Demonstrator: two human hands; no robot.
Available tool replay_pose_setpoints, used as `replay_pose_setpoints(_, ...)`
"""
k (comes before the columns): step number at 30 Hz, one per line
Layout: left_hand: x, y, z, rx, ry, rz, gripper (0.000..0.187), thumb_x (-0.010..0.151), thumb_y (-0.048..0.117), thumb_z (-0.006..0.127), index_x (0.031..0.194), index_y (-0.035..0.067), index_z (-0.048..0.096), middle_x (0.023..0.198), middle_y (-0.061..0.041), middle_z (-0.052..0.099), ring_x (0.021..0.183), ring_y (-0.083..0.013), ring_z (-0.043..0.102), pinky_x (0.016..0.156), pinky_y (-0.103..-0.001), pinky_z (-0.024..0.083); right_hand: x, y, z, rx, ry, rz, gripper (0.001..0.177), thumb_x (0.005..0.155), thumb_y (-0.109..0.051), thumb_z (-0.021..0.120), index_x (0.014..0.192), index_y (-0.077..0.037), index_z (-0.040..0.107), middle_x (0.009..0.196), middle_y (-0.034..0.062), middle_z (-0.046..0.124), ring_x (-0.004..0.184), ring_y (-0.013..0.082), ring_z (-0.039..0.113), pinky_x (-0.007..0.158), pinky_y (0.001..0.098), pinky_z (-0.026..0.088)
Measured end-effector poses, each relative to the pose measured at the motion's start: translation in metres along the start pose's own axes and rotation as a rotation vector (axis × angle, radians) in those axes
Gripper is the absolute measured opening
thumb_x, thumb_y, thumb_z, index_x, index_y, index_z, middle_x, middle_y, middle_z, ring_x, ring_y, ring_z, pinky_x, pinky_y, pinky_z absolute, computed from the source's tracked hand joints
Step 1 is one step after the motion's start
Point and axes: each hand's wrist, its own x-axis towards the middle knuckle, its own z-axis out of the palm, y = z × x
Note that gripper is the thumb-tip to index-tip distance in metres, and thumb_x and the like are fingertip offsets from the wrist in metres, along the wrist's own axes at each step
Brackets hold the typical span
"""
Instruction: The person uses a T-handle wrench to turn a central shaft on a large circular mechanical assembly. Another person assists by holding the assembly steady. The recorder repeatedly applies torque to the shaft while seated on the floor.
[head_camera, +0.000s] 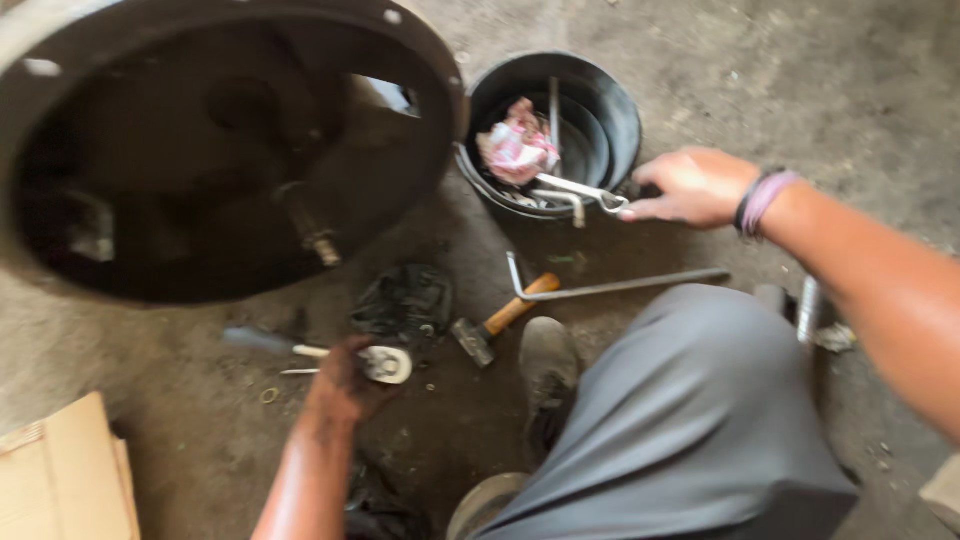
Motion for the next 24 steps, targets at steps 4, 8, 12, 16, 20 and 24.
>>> replay_pose_setpoints(4, -0.023, -0.013, 0.030, -0.045, 0.026, 0.028, 0.020, 0.093, 0.018, 0.051, 0.099, 0.002, 0.061, 0.092, -0.017, 0.068, 0.081, -0.0349, 0.068, 0.076, -0.059, 0.059, 0.039, -0.121, -0.074, -0.210, -0.177, -0.102, 0.054, 0.091, -0.060, 0.062, 0.104, -0.009, 0.073, 0.091, 0.0236, 0.072, 0.092, 0.0428, 0.068, 0.083, 0.0502, 0.055)
replay_pose_setpoints(8, -0.054, -0.012, 0.045, 0.018, 0.023, 0.068, 0.019, 0.093, 0.017, 0.053, 0.099, 0.003, 0.063, 0.089, -0.016, 0.068, 0.077, -0.0321, 0.068, 0.069, -0.053, 0.058, 0.092, -0.202, -0.087, -0.134, -0.172, -0.202, 0.058, 0.088, -0.056, 0.067, 0.089, 0.001, 0.076, 0.089, 0.0225, 0.072, 0.093, 0.0408, 0.069, 0.086, 0.0498, 0.054)
replay_pose_setpoints(12, -0.092, 0.012, 0.066, -0.143, -0.077, 0.150, 0.021, 0.090, 0.016, 0.050, 0.096, 0.001, 0.064, 0.085, -0.018, 0.070, 0.075, -0.0326, 0.069, 0.068, -0.049, 0.059, 0.160, -0.224, -0.049, -0.047, -0.219, -0.130, 0.063, 0.093, -0.057, 0.063, 0.096, 0.004, 0.077, 0.091, 0.0251, 0.075, 0.090, 0.0396, 0.074, 0.086, 0.0459, 0.057)
replay_pose_setpoints(16, -0.116, 0.029, 0.071, -0.221, -0.110, 0.340, 0.020, 0.091, 0.014, 0.053, 0.093, -0.003, 0.064, 0.083, -0.017, 0.070, 0.072, -0.0309, 0.070, 0.068, -0.045, 0.060, 0.181, -0.228, 0.052, 0.300, -0.084, -0.073, 0.068, 0.084, -0.067, 0.065, 0.110, -0.005, 0.076, 0.102, 0.0241, 0.072, 0.096, 0.0383, 0.070, 0.089, 0.0469, 0.053)
replay_pose_setpoints(20, -0.110, 0.036, 0.072, -0.277, -0.056, 0.458, 0.022, 0.091, 0.015, 0.054, 0.092, -0.004, 0.066, 0.084, -0.018, 0.070, 0.071, -0.0297, 0.070, 0.067, -0.043, 0.059, 0.183, -0.246, 0.175, 0.953, -0.426, 0.016, 0.057, 0.101, -0.057, 0.054, 0.127, -0.010, 0.072, 0.123, 0.0181, 0.074, 0.119, 0.0261, 0.067, 0.105, 0.0376, 0.048)
replay_pose_setpoints(24, -0.091, 0.017, 0.070, -0.242, 0.124, 0.580, 0.020, 0.088, 0.011, 0.061, 0.091, -0.007, 0.068, 0.086, -0.017, 0.070, 0.073, -0.0292, 0.067, 0.068, -0.043, 0.054, 0.216, -0.248, 0.262, 0.601, 0.104, -0.729, 0.046, 0.089, -0.017, 0.059, 0.134, -0.010, 0.067, 0.132, 0.0131, 0.068, 0.121, 0.0300, 0.066, 0.104, 0.0382, 0.050)
